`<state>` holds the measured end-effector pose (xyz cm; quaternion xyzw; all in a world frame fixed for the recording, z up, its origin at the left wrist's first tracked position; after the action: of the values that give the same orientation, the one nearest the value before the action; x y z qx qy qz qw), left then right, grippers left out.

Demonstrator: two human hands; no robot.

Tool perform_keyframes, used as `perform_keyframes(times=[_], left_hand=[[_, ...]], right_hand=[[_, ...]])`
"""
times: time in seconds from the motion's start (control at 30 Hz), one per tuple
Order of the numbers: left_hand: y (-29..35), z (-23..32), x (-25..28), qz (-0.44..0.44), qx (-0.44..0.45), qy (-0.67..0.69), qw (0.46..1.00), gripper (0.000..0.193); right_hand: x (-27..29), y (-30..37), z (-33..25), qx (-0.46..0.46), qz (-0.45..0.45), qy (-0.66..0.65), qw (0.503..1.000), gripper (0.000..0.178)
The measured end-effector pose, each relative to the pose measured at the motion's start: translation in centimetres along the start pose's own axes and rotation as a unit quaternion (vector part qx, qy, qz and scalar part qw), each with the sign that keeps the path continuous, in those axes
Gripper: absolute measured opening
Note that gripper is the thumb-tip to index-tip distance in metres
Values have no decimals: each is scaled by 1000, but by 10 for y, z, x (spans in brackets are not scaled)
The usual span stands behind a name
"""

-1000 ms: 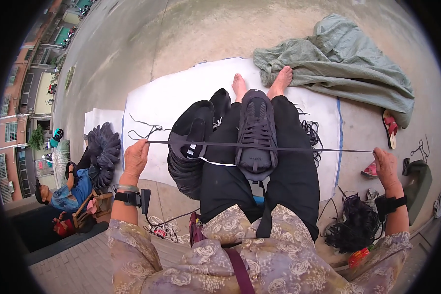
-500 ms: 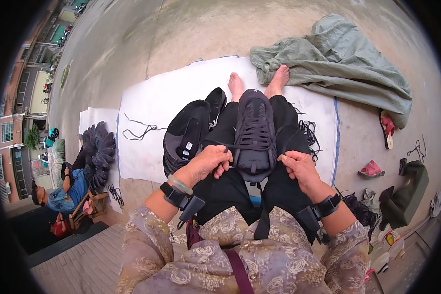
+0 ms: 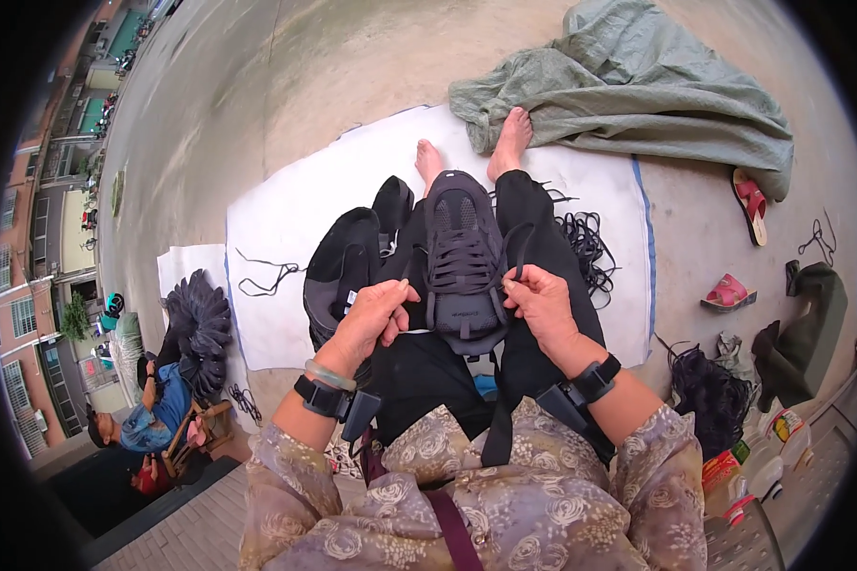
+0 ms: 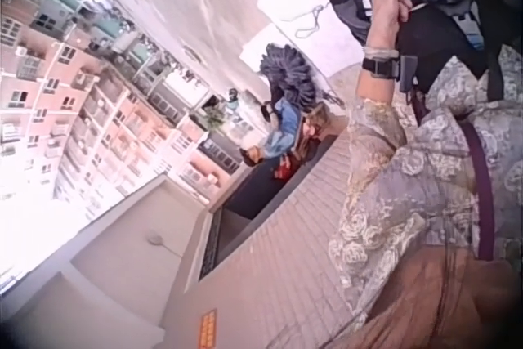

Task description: The recorder is threading laces into a pair of black athletic shoes while sitting outdoors.

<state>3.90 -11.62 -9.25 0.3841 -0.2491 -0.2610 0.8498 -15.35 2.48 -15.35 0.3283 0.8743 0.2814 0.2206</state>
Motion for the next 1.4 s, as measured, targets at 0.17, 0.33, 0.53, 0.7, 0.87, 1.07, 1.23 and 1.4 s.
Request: perform_keyframes(times=[0.17, 0.33, 0.53, 0.7, 0.87, 1.07, 1.23, 1.4], left_hand=[[-1, 0, 5, -18, 19, 14, 1000, 27], [6, 6, 3, -14, 1, 28, 1000, 22], [4, 3, 11, -34, 60, 45, 997, 19], [0, -1, 12, -8, -28, 28, 999, 22], [1, 13, 9, 145, -259, -177, 939, 27], [-9, -1, 0, 156, -262, -46, 951, 28], [-26, -18, -5, 145, -203, 50, 967, 24], [-29, -23, -15, 150, -157, 128, 968, 22]], right_hand=[[-2, -3, -1, 29, 10, -10, 999, 3], [0, -3, 7, 38, -9, -5, 999, 3], [-5, -1, -4, 311, 69, 191, 928, 9], [-5, -3, -4, 201, 60, 185, 960, 14], [-8, 15, -22, 324, 91, 361, 870, 24], [-21, 28, -30, 402, 60, 428, 807, 20], [-22, 23, -29, 409, 45, 479, 775, 21], [-25, 24, -30, 395, 44, 482, 781, 22]])
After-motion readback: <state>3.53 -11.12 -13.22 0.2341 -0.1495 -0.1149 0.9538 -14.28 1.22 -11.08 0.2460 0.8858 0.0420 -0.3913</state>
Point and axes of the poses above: each hand's wrist, its own y-axis away from the middle knuckle, its own x-axis out of the back of the hand, z = x × y, the point moved 4 cm from there along -y, towards the middle knuckle, and after that the axes turned 10 degrees about z, right-handed, at the moved point
